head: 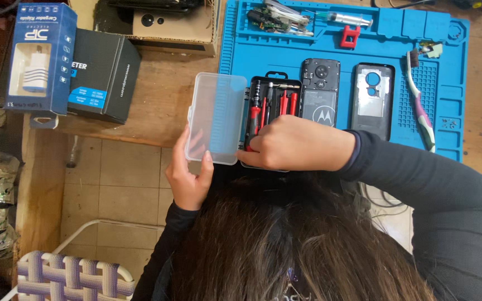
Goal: The person disassembles a smartphone, removes the back cover, and cleans the internal components using a toothbrush. They then reassemble the phone and use a screwdriver to tighten screws.
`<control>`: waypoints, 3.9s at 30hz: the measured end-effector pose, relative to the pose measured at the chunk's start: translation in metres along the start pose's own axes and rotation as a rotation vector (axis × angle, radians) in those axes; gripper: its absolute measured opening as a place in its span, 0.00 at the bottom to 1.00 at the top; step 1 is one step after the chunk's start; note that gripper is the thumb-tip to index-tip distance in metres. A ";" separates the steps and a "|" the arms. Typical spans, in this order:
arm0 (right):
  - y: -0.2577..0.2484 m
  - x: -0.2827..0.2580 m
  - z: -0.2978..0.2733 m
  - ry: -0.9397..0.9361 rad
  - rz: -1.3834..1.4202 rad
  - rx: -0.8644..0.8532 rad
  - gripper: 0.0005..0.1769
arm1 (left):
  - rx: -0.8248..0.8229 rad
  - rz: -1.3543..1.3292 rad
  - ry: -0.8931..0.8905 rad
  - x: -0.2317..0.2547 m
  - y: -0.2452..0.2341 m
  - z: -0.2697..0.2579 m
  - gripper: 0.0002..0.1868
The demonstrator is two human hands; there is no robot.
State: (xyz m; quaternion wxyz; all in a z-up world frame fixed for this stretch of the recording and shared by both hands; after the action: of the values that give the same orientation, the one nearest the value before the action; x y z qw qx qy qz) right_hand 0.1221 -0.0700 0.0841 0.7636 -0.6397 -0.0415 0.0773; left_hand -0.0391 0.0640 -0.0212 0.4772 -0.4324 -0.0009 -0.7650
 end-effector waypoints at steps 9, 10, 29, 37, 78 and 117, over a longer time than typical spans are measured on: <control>-0.001 -0.007 0.000 -0.199 -0.138 0.266 0.08 | 0.023 -0.025 -0.006 -0.001 0.000 0.000 0.26; -0.003 -0.007 -0.001 -0.199 -0.149 0.333 0.08 | 0.010 -0.021 -0.012 0.001 -0.002 0.002 0.26; 0.016 0.009 -0.146 0.720 0.264 1.352 0.08 | -0.030 -0.034 0.362 0.044 0.000 0.047 0.28; -0.012 -0.005 -0.157 0.651 0.536 1.531 0.20 | -0.651 0.129 0.495 0.086 0.064 0.083 0.61; 0.065 0.017 -0.186 0.440 0.594 1.389 0.25 | -0.555 -0.480 -0.289 0.040 0.025 0.079 0.48; 0.110 0.023 -0.225 1.224 0.455 1.020 0.09 | -0.364 0.546 -0.019 -0.015 -0.022 0.085 0.39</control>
State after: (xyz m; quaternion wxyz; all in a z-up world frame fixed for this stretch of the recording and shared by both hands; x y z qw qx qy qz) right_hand 0.1744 -0.2659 -0.0646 0.8134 -0.1365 0.5520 -0.1225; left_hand 0.0037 0.1223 0.0309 0.5795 -0.5021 0.2476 -0.5923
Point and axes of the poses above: each hand's wrist, its own z-axis towards the middle knuckle, its own y-axis out of the palm, x = y × z, the point moved 3 cm from there along z, towards the middle knuckle, and after that the axes turned 15 degrees about y, right-handed, at the moved point
